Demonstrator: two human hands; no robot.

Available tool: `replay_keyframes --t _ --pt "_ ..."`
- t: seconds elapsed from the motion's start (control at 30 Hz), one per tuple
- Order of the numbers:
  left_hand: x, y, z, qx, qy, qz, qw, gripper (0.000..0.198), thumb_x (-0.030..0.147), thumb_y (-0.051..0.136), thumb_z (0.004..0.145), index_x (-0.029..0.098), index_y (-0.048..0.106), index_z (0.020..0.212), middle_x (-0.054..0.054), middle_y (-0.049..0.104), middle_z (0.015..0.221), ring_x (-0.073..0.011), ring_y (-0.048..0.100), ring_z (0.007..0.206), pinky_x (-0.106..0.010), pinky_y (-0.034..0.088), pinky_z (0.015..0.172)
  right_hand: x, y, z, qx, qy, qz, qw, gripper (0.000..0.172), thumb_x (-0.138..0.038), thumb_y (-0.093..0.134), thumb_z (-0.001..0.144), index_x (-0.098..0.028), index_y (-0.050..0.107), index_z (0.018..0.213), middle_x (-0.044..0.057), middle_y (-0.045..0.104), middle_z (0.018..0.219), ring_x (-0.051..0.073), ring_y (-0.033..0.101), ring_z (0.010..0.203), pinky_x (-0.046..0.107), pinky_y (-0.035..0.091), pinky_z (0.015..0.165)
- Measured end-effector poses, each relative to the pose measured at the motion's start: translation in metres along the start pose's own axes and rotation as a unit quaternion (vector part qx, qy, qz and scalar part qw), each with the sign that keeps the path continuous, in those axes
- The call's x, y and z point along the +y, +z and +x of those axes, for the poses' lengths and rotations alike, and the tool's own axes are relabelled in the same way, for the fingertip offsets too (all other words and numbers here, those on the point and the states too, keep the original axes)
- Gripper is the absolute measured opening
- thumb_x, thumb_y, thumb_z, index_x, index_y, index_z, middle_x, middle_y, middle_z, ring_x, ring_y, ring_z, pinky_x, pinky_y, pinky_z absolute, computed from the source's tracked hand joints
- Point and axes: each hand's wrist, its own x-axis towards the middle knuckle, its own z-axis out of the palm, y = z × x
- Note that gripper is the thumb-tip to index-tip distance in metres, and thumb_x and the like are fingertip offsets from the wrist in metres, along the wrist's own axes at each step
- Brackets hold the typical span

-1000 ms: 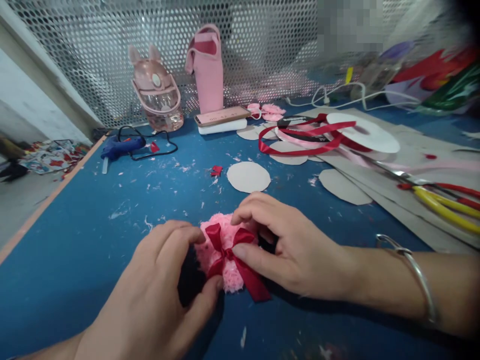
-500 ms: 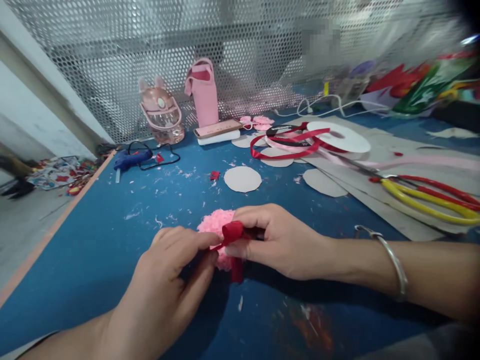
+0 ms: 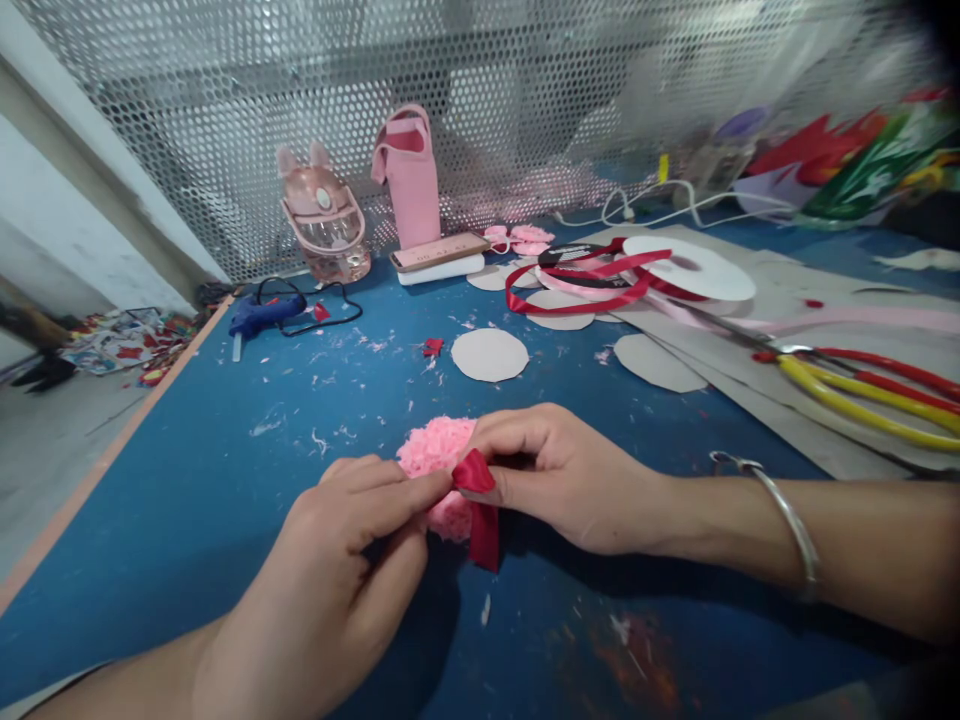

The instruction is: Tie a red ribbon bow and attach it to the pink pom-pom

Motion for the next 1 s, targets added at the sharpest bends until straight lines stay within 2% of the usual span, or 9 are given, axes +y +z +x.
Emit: replay_keyframes --t 0.13,0.33,0.43,0.5,0.6,0.7,0.8,0.9,1.0 --pt "0.0 0.002 0.001 0.0 -0.016 -0.01 1.0 0.034 0.014 0.047 0.089 0.029 0.068 0.111 0.002 0.064 0.071 -0.0136 0.056 0.065 -0.027 0.046 0.065 -0.001 -0.001 0.0 -0.002 0.016 0.008 1.0 0.025 -0.036 0.066 0.083 -0.014 0.07 0.072 0.002 0.065 0.071 0.014 0.058 0.065 0.026 0.046 0.063" --pt "-0.003 0.005 0.001 0.103 -0.044 -0.065 0.992 0.048 0.026 0.065 0.083 0.03 0.055 0.129 -0.004 0.065 0.116 -0.0187 0.06 0.1 -0.032 0.049 0.087 -0.004 0.0 0.001 -0.012 0.033 -0.005 0.999 0.005 -0.019 0.065 0.078 -0.016 0.069 0.078 0.0 0.067 0.07 0.013 0.059 0.064 0.023 0.046 0.061" --pt "-0.003 0.005 0.005 0.081 -0.063 -0.148 0.984 0.021 0.024 0.063 0.084 0.026 0.066 0.105 -0.003 0.069 0.103 -0.0161 0.063 0.09 -0.028 0.052 0.079 -0.005 0.003 -0.001 -0.008 0.022 -0.023 0.999 0.01 -0.018 0.071 0.073 -0.017 0.065 0.081 -0.002 0.066 0.073 0.011 0.058 0.065 0.022 0.045 0.061" --pt "-0.002 0.004 0.008 0.091 -0.133 -0.218 0.962 0.004 0.026 0.064 0.083 0.022 0.064 0.083 -0.002 0.069 0.085 -0.014 0.064 0.075 -0.024 0.053 0.066 -0.005 0.006 -0.002 -0.002 0.021 0.001 1.0 0.022 -0.018 0.074 0.071 -0.018 0.058 0.087 -0.003 0.065 0.074 0.011 0.058 0.065 0.021 0.045 0.06" --pt "-0.001 0.004 0.014 0.094 -0.242 -0.323 0.91 0.018 0.029 0.066 0.081 0.021 0.052 0.073 0.005 0.06 0.059 -0.0091 0.057 0.051 -0.018 0.048 0.048 -0.002 0.008 -0.003 0.01 0.027 0.024 0.999 0.035 -0.018 0.073 0.073 -0.021 0.048 0.098 -0.004 0.063 0.072 0.01 0.057 0.06 0.021 0.043 0.056" --pt "-0.002 0.005 0.016 0.085 -0.275 -0.372 0.882 0.019 0.03 0.066 0.081 0.021 0.05 0.079 0.008 0.054 0.052 -0.0071 0.054 0.044 -0.015 0.043 0.042 0.001 0.009 -0.004 0.022 0.018 0.029 0.999 0.042 -0.017 0.071 0.075 -0.022 0.043 0.105 -0.006 0.06 0.071 0.008 0.054 0.055 0.02 0.041 0.053" --pt "-0.002 0.005 0.016 0.105 -0.262 -0.387 0.878 0.025 0.029 0.068 0.079 0.022 0.051 0.097 0.007 0.059 0.061 -0.0089 0.058 0.05 -0.015 0.043 0.041 0.002 0.01 -0.005 0.049 0.009 0.052 0.997 0.047 -0.01 0.067 0.074 -0.023 0.041 0.11 -0.007 0.059 0.072 0.007 0.052 0.054 0.018 0.041 0.051" --pt "0.001 0.006 0.014 0.103 -0.231 -0.409 0.877 0.047 0.024 0.07 0.076 0.024 0.047 0.116 0.002 0.068 0.083 -0.013 0.066 0.067 -0.021 0.054 0.054 0.001 0.012 -0.005 0.052 0.008 0.089 0.995 0.048 -0.006 0.064 0.074 -0.024 0.04 0.112 -0.007 0.059 0.072 0.006 0.053 0.054 0.017 0.042 0.05" --pt "0.003 0.008 0.014 0.093 -0.231 -0.413 0.876 0.052 0.021 0.07 0.077 0.024 0.044 0.122 0.002 0.068 0.085 -0.0137 0.067 0.072 -0.023 0.057 0.062 -0.002 0.013 -0.006 0.039 0.006 0.106 0.994 0.047 -0.008 0.065 0.074 -0.023 0.041 0.111 -0.006 0.059 0.074 0.007 0.056 0.057 0.017 0.043 0.05"
